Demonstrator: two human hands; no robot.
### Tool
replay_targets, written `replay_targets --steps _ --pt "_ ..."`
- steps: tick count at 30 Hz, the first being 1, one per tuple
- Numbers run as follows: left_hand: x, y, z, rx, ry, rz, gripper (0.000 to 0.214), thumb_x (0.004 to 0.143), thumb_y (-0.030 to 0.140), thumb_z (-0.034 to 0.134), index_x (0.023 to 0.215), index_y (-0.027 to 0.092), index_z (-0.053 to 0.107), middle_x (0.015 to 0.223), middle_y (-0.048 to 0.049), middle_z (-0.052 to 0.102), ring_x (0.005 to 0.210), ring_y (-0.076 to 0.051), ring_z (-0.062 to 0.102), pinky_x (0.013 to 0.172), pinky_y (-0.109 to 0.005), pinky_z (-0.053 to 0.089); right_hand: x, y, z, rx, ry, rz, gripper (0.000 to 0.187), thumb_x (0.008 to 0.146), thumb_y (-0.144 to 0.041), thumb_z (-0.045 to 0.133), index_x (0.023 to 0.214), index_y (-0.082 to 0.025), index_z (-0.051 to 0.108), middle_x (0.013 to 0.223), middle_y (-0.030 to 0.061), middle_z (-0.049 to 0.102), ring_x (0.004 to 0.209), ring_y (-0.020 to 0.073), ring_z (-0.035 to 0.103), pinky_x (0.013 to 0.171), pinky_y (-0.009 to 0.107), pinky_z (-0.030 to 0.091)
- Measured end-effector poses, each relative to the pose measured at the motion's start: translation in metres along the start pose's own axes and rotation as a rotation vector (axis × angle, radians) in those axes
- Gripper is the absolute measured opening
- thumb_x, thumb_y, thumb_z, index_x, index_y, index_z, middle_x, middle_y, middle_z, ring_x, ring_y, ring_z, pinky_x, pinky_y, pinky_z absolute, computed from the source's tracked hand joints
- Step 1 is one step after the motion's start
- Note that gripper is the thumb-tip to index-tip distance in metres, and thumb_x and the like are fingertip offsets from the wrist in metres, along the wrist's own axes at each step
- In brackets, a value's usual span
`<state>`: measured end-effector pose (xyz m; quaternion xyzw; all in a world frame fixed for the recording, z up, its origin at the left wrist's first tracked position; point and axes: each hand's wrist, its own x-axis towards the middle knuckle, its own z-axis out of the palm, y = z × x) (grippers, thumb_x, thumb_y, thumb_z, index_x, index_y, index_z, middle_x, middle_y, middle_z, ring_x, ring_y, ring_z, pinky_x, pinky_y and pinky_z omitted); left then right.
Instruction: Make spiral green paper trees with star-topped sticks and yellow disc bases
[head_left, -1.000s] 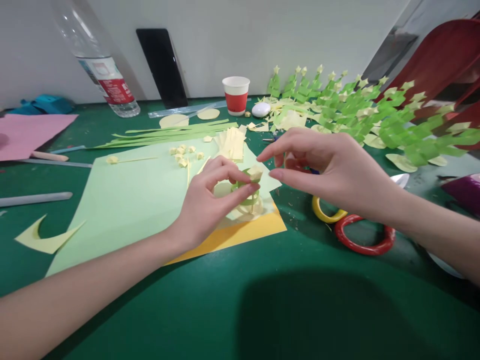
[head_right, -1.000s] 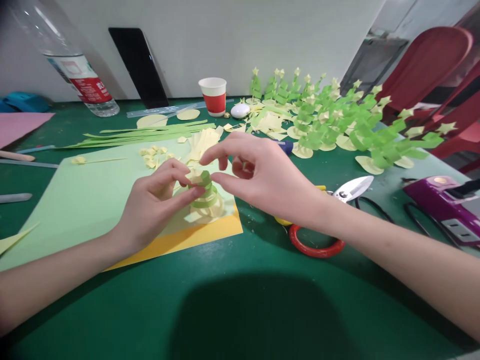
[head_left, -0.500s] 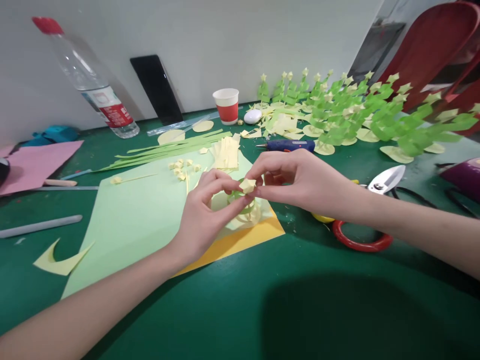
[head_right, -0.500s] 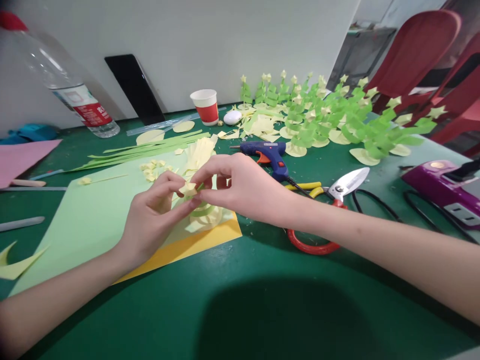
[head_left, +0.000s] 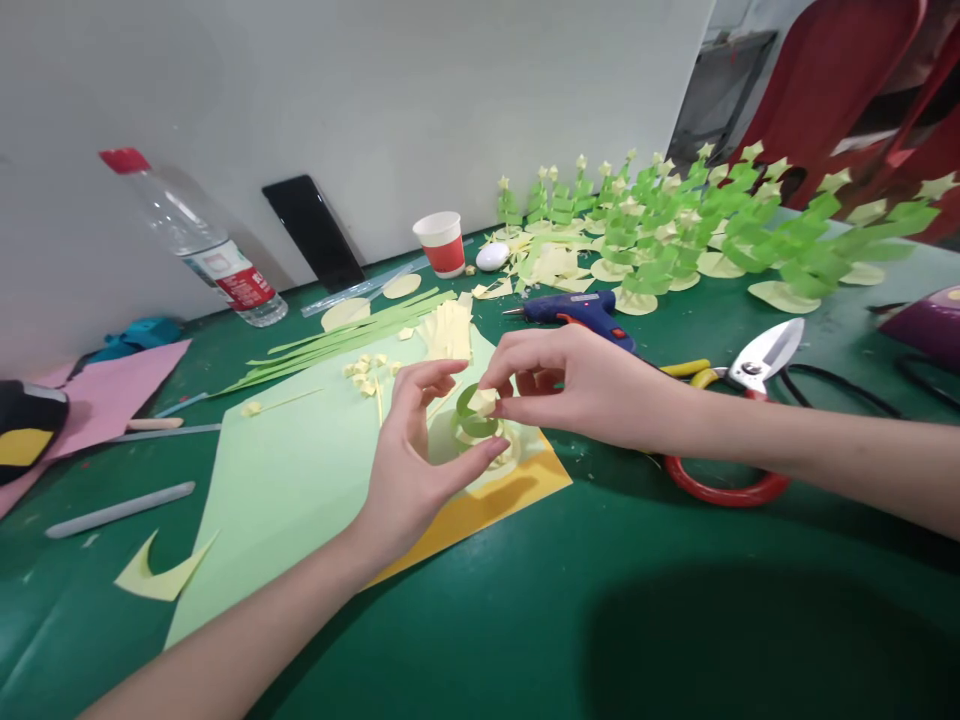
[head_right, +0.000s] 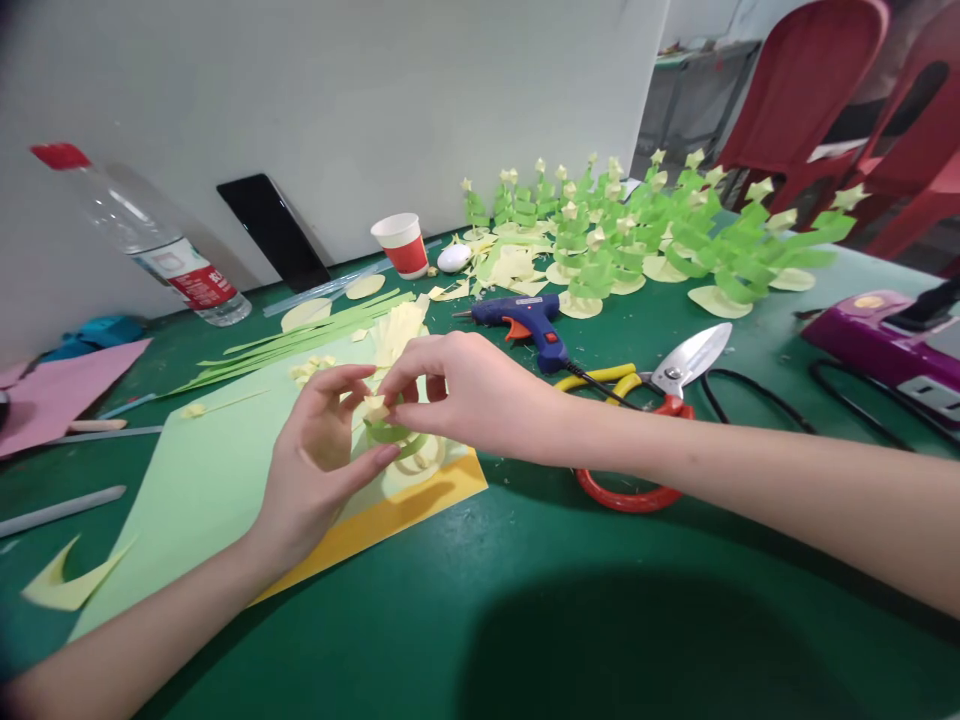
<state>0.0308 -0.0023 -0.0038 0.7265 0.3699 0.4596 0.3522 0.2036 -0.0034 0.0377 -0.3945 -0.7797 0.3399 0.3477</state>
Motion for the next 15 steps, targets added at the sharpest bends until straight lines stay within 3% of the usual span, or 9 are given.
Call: replay_targets --steps 5,15 --pt "0.0003 -0.0006 0.0013 -0.143 -0.038 0.008 0.05 0.066 0.033 0.07 0.111 0.029 0.048 0.119 -0.003 0.047 0.116 -0.022 0.04 0.104 -0.041 0.026 0.0012 0.0015 -0.001 -0.017 -0.002 0.001 0.008 0.072 -0.012 0.061 0.079 -0.011 0.063 0.068 -0.003 0.051 0.052 0.003 0.039 0.046 0.017 0.031" --pt "-0.0002 0.0002 0.0015 -0.208 -0.069 -0.043 0.047 0.069 0.032 0.068 0.113 0.035 0.051 0.124 0.0021 0.048 0.122 -0.022 0.036 0.108 -0.041 0.021 0.0034 0.0039 -0.0035 -0.035 0.008 -0.039 0.016 0.07 -0.012 0.062 0.086 -0.013 0.064 0.064 -0.0044 0.047 0.05 0.0036 0.037 0.044 0.016 0.031"
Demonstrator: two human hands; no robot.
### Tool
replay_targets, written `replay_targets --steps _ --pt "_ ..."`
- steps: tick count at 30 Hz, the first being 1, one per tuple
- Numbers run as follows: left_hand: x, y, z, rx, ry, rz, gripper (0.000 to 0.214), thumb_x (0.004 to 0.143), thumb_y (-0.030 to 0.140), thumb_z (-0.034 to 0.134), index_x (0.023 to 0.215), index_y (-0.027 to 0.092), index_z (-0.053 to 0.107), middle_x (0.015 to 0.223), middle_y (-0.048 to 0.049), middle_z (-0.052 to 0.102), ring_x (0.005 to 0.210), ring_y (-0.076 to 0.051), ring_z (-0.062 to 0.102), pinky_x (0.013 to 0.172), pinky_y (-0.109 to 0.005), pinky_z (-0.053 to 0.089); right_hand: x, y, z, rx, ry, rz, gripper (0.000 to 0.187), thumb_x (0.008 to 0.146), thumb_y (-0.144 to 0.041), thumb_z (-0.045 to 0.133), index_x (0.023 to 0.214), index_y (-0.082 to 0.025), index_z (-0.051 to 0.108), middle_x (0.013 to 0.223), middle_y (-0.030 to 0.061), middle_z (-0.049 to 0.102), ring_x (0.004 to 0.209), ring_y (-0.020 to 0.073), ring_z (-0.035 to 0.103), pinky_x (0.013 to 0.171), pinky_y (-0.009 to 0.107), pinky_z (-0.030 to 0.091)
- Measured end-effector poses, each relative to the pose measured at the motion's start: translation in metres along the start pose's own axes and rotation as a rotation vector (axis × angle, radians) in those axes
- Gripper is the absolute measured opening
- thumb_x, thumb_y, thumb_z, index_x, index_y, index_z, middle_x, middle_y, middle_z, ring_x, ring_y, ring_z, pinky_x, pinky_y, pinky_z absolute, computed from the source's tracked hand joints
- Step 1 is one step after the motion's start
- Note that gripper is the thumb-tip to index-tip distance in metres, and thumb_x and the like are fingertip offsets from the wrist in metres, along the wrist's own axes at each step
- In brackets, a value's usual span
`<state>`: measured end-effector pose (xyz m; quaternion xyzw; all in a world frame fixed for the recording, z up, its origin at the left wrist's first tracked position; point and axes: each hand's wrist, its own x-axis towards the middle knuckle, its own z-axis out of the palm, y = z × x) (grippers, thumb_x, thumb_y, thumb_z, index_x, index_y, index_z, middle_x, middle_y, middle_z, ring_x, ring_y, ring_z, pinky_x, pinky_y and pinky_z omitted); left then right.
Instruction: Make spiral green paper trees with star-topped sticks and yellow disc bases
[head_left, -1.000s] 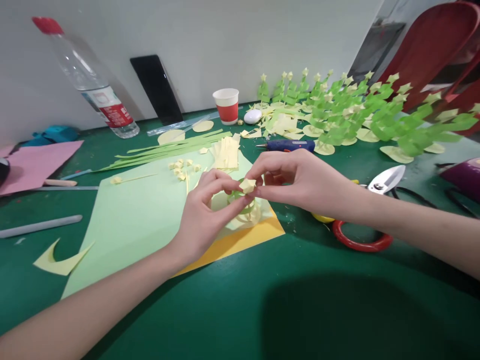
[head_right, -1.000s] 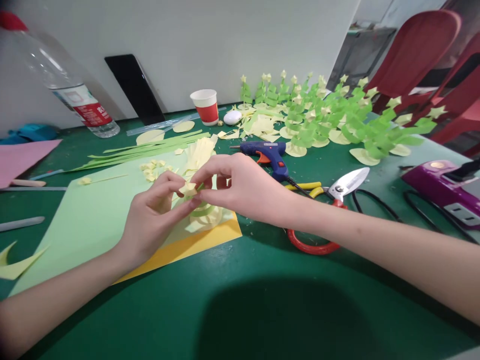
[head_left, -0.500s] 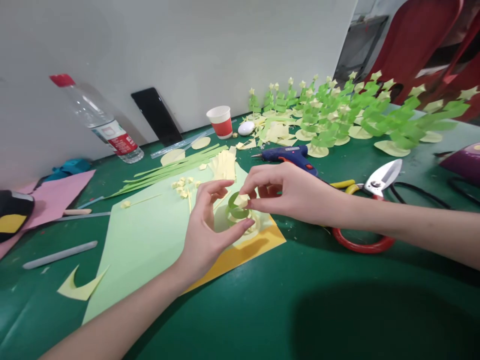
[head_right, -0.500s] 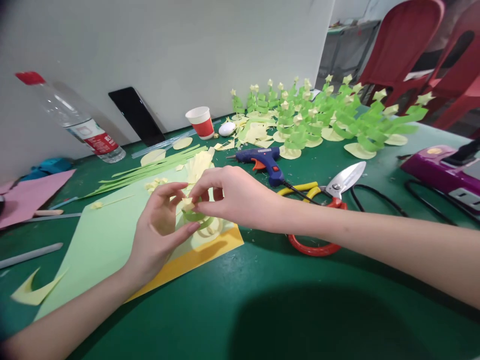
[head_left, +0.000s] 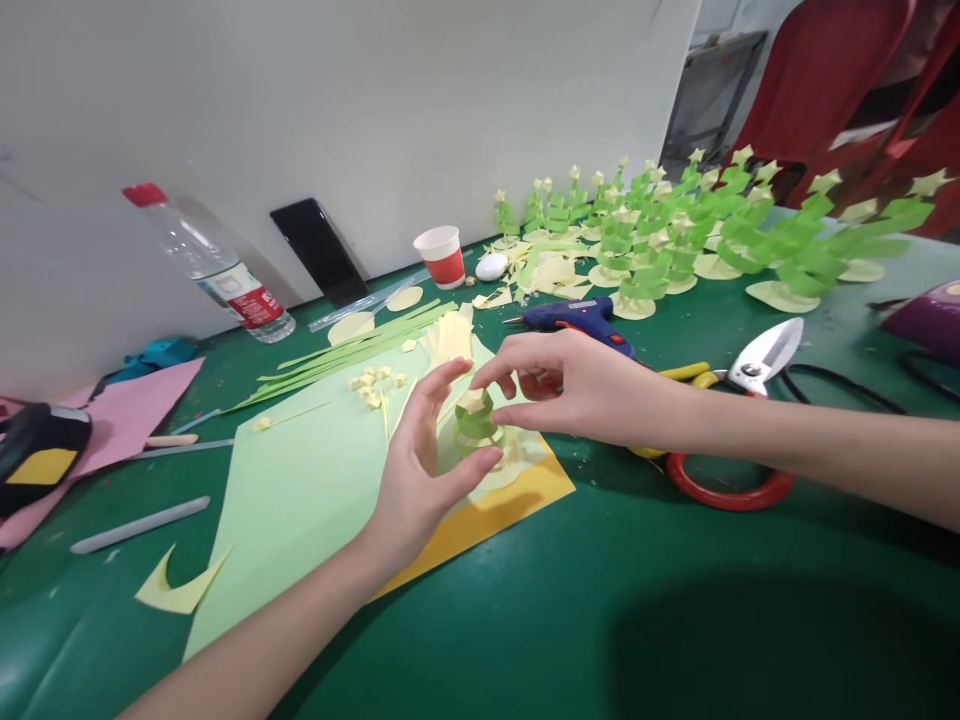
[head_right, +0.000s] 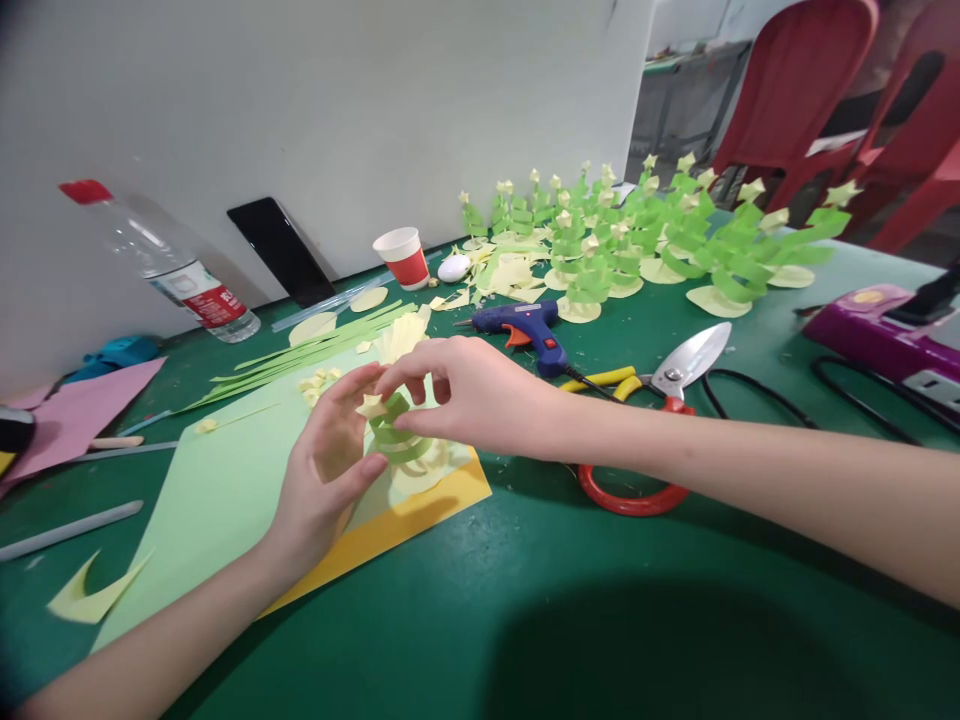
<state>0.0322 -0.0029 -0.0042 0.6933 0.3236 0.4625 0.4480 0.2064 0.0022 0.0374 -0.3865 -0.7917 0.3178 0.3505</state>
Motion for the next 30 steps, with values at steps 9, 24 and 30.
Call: replay_targets --steps 9,24,30 --pt "0.0006 -0.0002 0.0002 0.004 0.0 -0.031 0.04 0.072 0.031 0.066 0.11 0.035 0.053 0.122 0.0027 0.05 0.119 -0.02 0.039 0.106 -0.037 0.025 0.0001 0.0006 -0.0006 -0.023 0.003 0.043 0.02 0.071 -0.012 0.061 0.091 -0.013 0.064 0.062 -0.0057 0.041 0.049 0.0033 0.035 0.042 0.015 0.029" --pt "-0.0009 0.0038 0.001 0.19 0.031 0.003 0.005 0.076 0.023 0.061 0.073 0.026 0.063 0.106 -0.0009 0.054 0.104 -0.019 0.048 0.091 -0.037 0.039 0.0003 0.0011 -0.0014 -0.016 -0.006 -0.012 0.012 0.069 -0.008 0.06 0.078 -0.014 0.065 0.068 -0.0034 0.051 0.051 0.0032 0.037 0.044 0.014 0.031" --pt "0.0002 0.0042 0.0018 0.256 0.056 0.022 0.011 0.074 0.021 0.062 0.064 0.024 0.059 0.099 -0.0006 0.055 0.099 -0.019 0.05 0.09 -0.038 0.038 -0.0009 0.0025 -0.0021 -0.059 -0.017 -0.038 0.01 0.07 -0.009 0.058 0.077 -0.014 0.063 0.069 -0.0025 0.052 0.052 0.0036 0.037 0.045 0.016 0.032"
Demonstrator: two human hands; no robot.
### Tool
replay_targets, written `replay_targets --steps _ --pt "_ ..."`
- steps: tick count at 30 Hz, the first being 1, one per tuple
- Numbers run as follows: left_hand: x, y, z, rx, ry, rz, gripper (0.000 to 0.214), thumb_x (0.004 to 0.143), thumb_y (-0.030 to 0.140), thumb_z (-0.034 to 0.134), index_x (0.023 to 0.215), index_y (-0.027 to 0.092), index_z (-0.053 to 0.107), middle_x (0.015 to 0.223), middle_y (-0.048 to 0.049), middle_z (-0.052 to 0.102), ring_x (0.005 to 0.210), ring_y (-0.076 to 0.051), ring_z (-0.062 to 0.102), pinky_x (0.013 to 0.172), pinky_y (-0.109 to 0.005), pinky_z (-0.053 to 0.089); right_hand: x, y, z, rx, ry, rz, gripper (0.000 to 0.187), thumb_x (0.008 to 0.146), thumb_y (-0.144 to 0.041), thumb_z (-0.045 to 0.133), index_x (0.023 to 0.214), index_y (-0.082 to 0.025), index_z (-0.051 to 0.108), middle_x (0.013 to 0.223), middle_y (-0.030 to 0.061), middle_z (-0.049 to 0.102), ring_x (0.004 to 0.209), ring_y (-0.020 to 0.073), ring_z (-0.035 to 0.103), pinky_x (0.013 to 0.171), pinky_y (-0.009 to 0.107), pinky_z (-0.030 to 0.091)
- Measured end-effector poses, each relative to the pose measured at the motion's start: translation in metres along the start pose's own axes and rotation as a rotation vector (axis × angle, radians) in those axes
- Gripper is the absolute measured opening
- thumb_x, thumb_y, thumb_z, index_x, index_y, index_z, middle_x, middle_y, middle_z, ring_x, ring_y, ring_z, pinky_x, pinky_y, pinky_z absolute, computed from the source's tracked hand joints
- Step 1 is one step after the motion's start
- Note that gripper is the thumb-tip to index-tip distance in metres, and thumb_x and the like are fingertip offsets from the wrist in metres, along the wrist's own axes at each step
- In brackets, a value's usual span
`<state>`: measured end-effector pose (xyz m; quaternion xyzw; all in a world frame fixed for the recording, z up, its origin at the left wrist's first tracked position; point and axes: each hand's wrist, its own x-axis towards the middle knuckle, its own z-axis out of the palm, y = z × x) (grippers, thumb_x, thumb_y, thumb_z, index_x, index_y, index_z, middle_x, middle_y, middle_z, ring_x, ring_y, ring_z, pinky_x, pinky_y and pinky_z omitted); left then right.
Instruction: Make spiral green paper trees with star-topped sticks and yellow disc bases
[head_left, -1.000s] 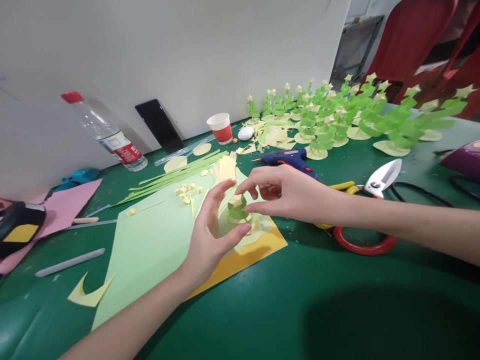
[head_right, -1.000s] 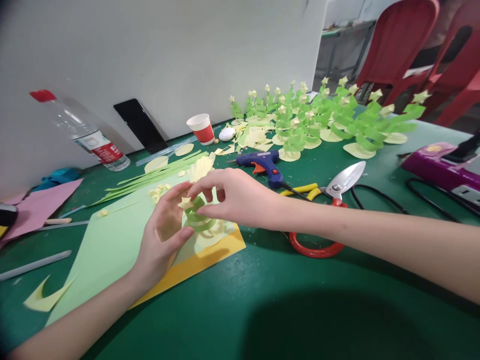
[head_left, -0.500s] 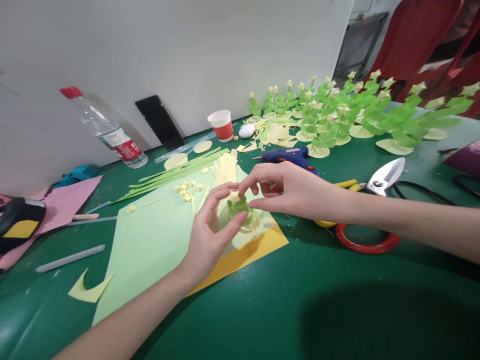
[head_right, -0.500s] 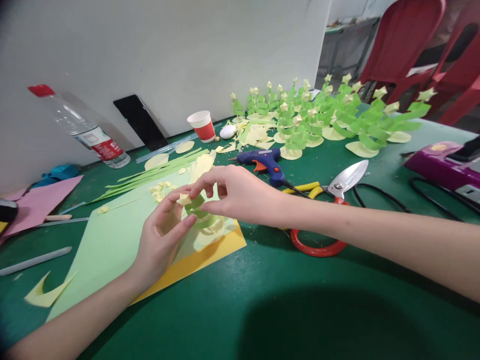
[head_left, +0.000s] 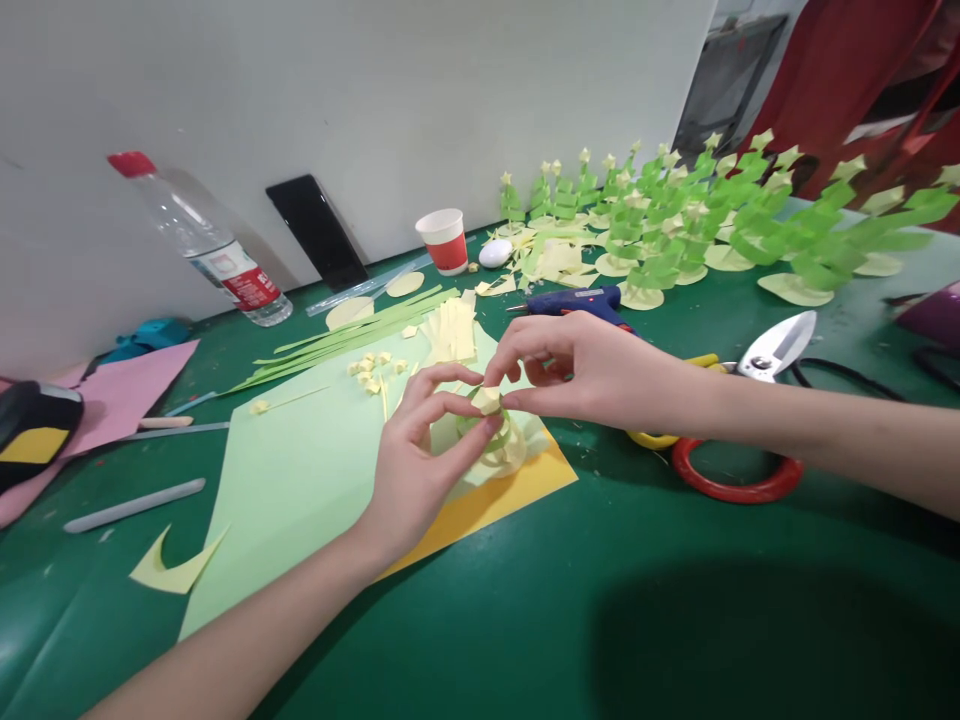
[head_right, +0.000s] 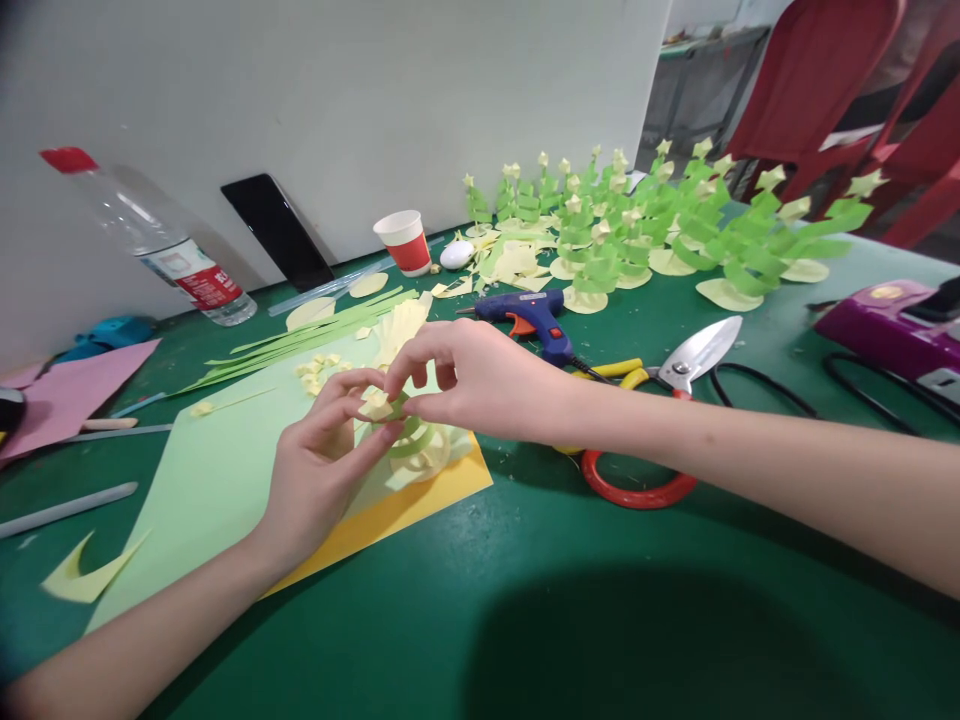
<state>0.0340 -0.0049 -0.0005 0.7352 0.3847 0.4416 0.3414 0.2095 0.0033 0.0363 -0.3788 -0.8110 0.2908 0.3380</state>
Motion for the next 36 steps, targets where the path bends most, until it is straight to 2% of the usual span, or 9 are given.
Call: replay_targets --steps 8,14,18,21,24,26,36 --pt "-0.001 -0.002 0.0 0.008 -0.001 0.032 0.013 0.074 0.02 0.061 0.062 0.024 0.057 0.095 -0.0009 0.052 0.098 -0.019 0.049 0.089 -0.038 0.037 -0.003 -0.004 -0.008 -0.12 0.023 0.036 0.011 0.071 -0.013 0.059 0.081 -0.016 0.062 0.062 -0.004 0.047 0.049 0.0042 0.037 0.042 0.017 0.029" --pt "-0.003 -0.002 0.001 -0.001 0.018 0.043 0.015 0.074 0.019 0.062 0.061 0.023 0.056 0.095 -0.0027 0.052 0.098 -0.02 0.049 0.092 -0.039 0.036 -0.029 0.0 -0.006 -0.268 0.035 0.072 0.007 0.075 -0.019 0.054 0.072 -0.019 0.061 0.057 -0.0018 0.05 0.047 0.0075 0.041 0.04 0.019 0.031" --pt "-0.003 -0.002 0.001 -0.008 0.034 0.055 0.015 0.072 0.018 0.063 0.06 0.023 0.056 0.095 -0.0023 0.052 0.098 -0.019 0.05 0.092 -0.036 0.038 -0.043 0.003 0.005 -0.386 -0.073 -0.015 0.017 0.08 -0.015 0.049 0.075 -0.018 0.065 0.066 -0.0001 0.056 0.052 0.0074 0.05 0.044 0.018 0.035" --pt "-0.004 -0.003 0.001 -0.024 0.035 0.059 0.014 0.072 0.016 0.062 0.061 0.022 0.056 0.095 -0.0021 0.052 0.098 -0.018 0.05 0.092 -0.035 0.038 -0.047 0.006 0.015 -0.517 -0.145 -0.169 0.024 0.083 -0.012 0.042 0.082 -0.016 0.066 0.063 0.0005 0.055 0.052 0.0084 0.05 0.044 0.02 0.033" --pt "-0.005 -0.004 0.001 -0.04 0.04 0.061 0.014 0.071 0.016 0.063 0.06 0.022 0.056 0.094 -0.002 0.052 0.098 -0.019 0.05 0.093 -0.035 0.039 -0.047 0.009 0.025 -0.675 -0.128 -0.313 0.026 0.086 -0.013 0.04 0.083 -0.012 0.066 0.052 -0.0012 0.045 0.044 0.0095 0.042 0.041 0.024 0.026" --pt "-0.005 -0.004 0.001 -0.052 0.045 0.066 0.015 0.071 0.015 0.063 0.06 0.023 0.057 0.094 -0.0018 0.051 0.098 -0.019 0.051 0.093 -0.036 0.04 -0.048 0.011 0.029 -0.733 -0.108 -0.364 0.025 0.086 -0.014 0.04 0.084 -0.012 0.065 0.05 -0.0019 0.043 0.043 0.01 0.041 0.043 0.025 0.027" --pt "-0.004 -0.005 0.002 -0.091 0.088 0.066 0.015 0.066 0.014 0.067 0.056 0.023 0.06 0.087 -0.0006 0.053 0.097 -0.02 0.052 0.093 -0.037 0.042 -0.05 0.01 0.036 -0.764 -0.121 -0.366 0.024 0.086 -0.013 0.041 0.08 -0.013 0.064 0.051 -0.0018 0.049 0.043 0.01 0.042 0.044 0.025 0.028"
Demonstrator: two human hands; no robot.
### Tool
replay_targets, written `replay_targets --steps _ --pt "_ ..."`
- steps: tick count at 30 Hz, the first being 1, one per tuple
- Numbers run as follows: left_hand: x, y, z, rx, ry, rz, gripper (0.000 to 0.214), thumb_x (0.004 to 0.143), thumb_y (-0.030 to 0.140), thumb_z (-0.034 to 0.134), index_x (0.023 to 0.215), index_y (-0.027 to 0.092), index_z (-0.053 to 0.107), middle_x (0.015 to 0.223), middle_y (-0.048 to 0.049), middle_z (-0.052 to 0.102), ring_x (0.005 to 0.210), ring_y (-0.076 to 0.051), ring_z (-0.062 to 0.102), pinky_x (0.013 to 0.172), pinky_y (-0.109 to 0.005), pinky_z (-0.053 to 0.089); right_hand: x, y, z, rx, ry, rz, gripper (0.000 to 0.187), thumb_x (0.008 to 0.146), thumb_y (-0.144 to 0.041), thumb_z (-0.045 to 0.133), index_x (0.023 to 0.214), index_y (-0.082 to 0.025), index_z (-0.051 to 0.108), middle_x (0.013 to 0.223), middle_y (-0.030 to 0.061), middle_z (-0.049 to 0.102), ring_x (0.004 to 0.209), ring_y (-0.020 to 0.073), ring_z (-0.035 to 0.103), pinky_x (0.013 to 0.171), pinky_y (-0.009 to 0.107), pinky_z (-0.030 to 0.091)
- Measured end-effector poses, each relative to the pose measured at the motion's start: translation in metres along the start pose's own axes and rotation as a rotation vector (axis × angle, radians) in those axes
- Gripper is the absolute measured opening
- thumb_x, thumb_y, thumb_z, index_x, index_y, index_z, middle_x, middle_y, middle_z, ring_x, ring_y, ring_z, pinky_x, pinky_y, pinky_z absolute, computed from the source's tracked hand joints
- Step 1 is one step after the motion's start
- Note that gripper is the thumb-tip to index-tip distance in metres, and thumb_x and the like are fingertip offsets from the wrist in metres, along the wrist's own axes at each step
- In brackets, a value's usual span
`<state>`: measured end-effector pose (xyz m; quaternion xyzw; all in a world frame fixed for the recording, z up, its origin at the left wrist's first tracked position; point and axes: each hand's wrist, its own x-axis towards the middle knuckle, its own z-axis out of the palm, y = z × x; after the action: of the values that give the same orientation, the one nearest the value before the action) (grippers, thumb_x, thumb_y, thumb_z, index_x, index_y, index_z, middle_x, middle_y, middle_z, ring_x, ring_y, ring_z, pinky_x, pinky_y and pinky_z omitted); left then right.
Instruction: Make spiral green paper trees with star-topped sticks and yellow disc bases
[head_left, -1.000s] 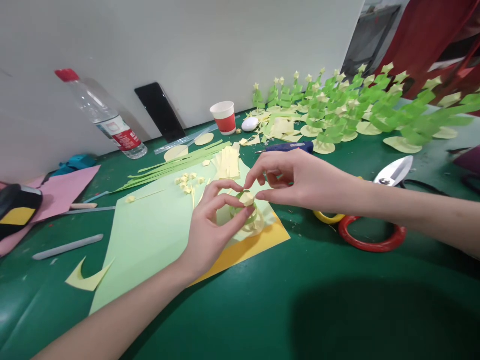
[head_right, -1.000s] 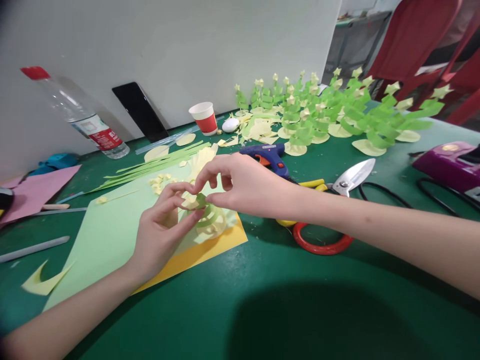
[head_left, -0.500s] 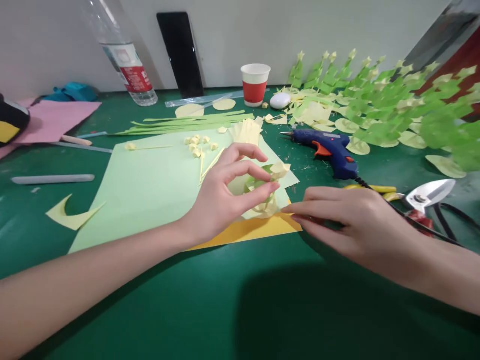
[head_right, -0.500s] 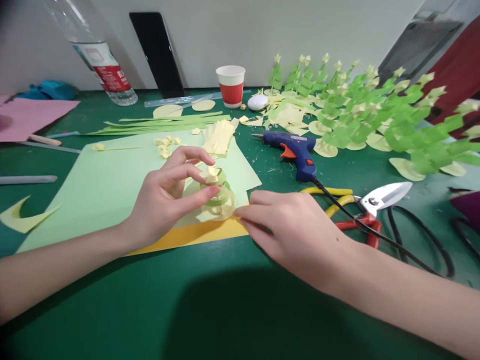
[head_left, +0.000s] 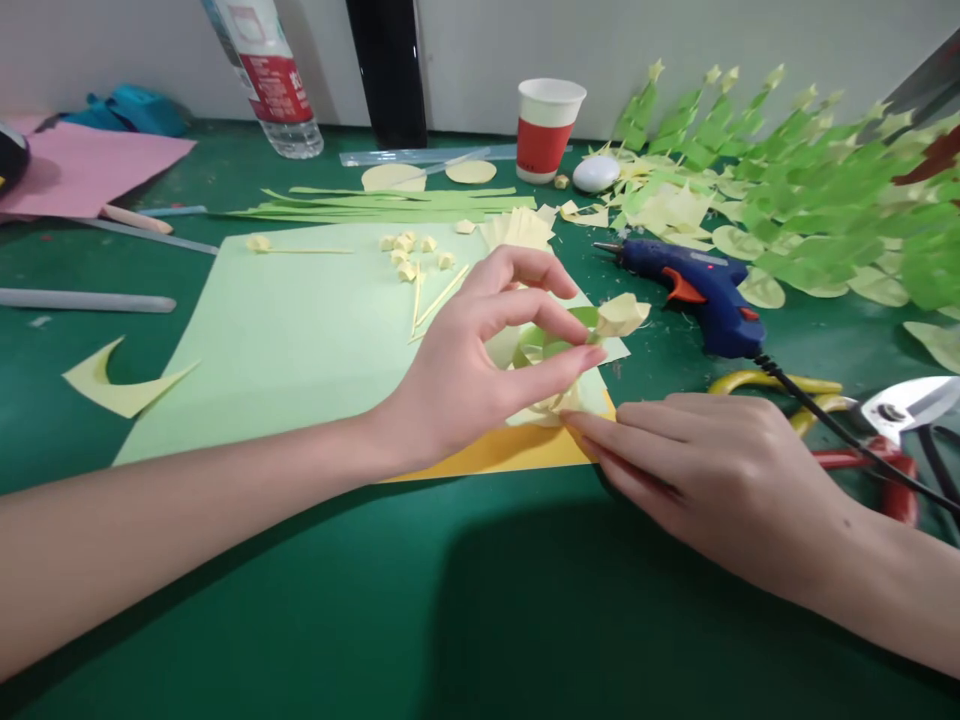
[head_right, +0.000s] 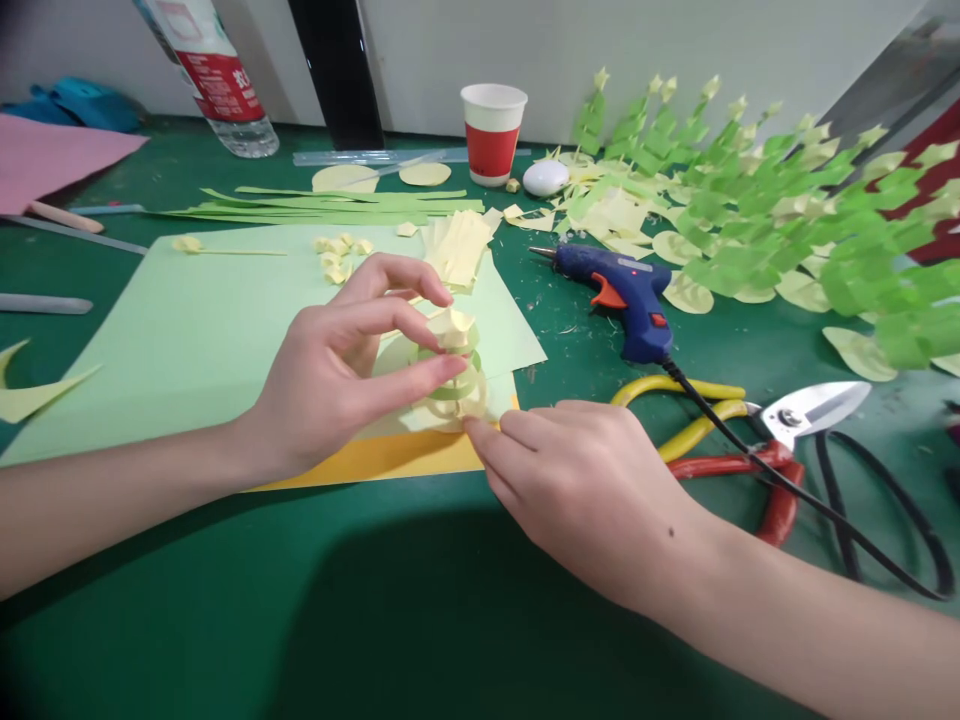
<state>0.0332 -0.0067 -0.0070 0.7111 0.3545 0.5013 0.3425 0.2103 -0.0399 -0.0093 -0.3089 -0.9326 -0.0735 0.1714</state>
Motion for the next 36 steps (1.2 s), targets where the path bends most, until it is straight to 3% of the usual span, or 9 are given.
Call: replay_targets --steps 7,13,21,25,28,32,36 --pt "0.001 0.0 0.0 0.013 0.021 -0.01 0.013 0.063 0.017 0.068 0.055 0.023 0.061 0.085 0.001 0.055 0.096 -0.021 0.055 0.091 -0.04 0.045 0.0 0.0 0.001 -0.029 0.003 0.008 0.026 0.086 -0.014 0.039 0.08 -0.013 0.064 0.049 -0.0015 0.05 0.041 0.0114 0.044 0.041 0.026 0.029" --pt "0.001 0.001 0.0 -0.007 0.024 -0.023 0.013 0.062 0.015 0.069 0.055 0.023 0.061 0.082 0.0027 0.055 0.094 -0.02 0.057 0.092 -0.04 0.044 0.0 -0.005 -0.006 0.047 0.116 0.11 0.028 0.085 -0.013 0.039 0.076 -0.014 0.066 0.047 -0.0001 0.054 0.038 0.0099 0.045 0.039 0.023 0.033" --pt "0.002 0.002 0.0 -0.073 0.05 -0.086 0.016 0.057 0.01 0.072 0.052 0.023 0.063 0.08 0.0034 0.055 0.097 -0.021 0.056 0.094 -0.04 0.043 0.014 -0.005 -0.014 0.591 0.091 0.667 0.003 0.07 -0.02 0.057 0.067 -0.02 0.057 0.053 -0.0017 0.052 0.038 0.0072 0.037 0.033 0.018 0.031" --pt "0.002 0.001 -0.001 -0.107 0.054 -0.087 0.017 0.056 0.008 0.072 0.052 0.022 0.064 0.079 0.0034 0.055 0.095 -0.02 0.057 0.092 -0.036 0.044 0.013 0.002 -0.012 0.917 0.098 0.782 0.01 0.066 -0.026 0.064 0.066 -0.019 0.056 0.074 0.0026 0.059 0.053 0.009 0.049 0.044 0.018 0.042" --pt "0.001 0.0 -0.001 -0.069 0.036 -0.032 0.016 0.059 0.009 0.071 0.054 0.023 0.064 0.08 0.0036 0.054 0.095 -0.018 0.057 0.092 -0.035 0.045 0.009 0.004 -0.013 1.082 0.017 0.838 0.017 0.072 -0.032 0.063 0.067 -0.019 0.054 0.06 0.0002 0.053 0.05 0.0087 0.049 0.041 0.017 0.04" --pt "0.001 0.0 -0.001 -0.018 0.033 -0.033 0.014 0.06 0.012 0.07 0.055 0.024 0.064 0.081 0.0032 0.054 0.097 -0.02 0.056 0.092 -0.038 0.045 0.008 0.006 -0.016 0.922 -0.059 0.759 0.019 0.077 -0.034 0.057 0.069 -0.02 0.048 0.049 -0.0037 0.045 0.042 0.0077 0.044 0.036 0.016 0.035" --pt "0.001 0.002 -0.001 -0.06 0.043 -0.074 0.015 0.057 0.012 0.072 0.054 0.024 0.064 0.08 0.0032 0.055 0.097 -0.021 0.056 0.093 -0.037 0.044 0.009 0.011 -0.017 0.378 -0.029 0.398 0.016 0.08 -0.035 0.054 0.083 -0.02 0.051 0.046 -0.0057 0.041 0.034 0.0066 0.036 0.032 0.018 0.028"
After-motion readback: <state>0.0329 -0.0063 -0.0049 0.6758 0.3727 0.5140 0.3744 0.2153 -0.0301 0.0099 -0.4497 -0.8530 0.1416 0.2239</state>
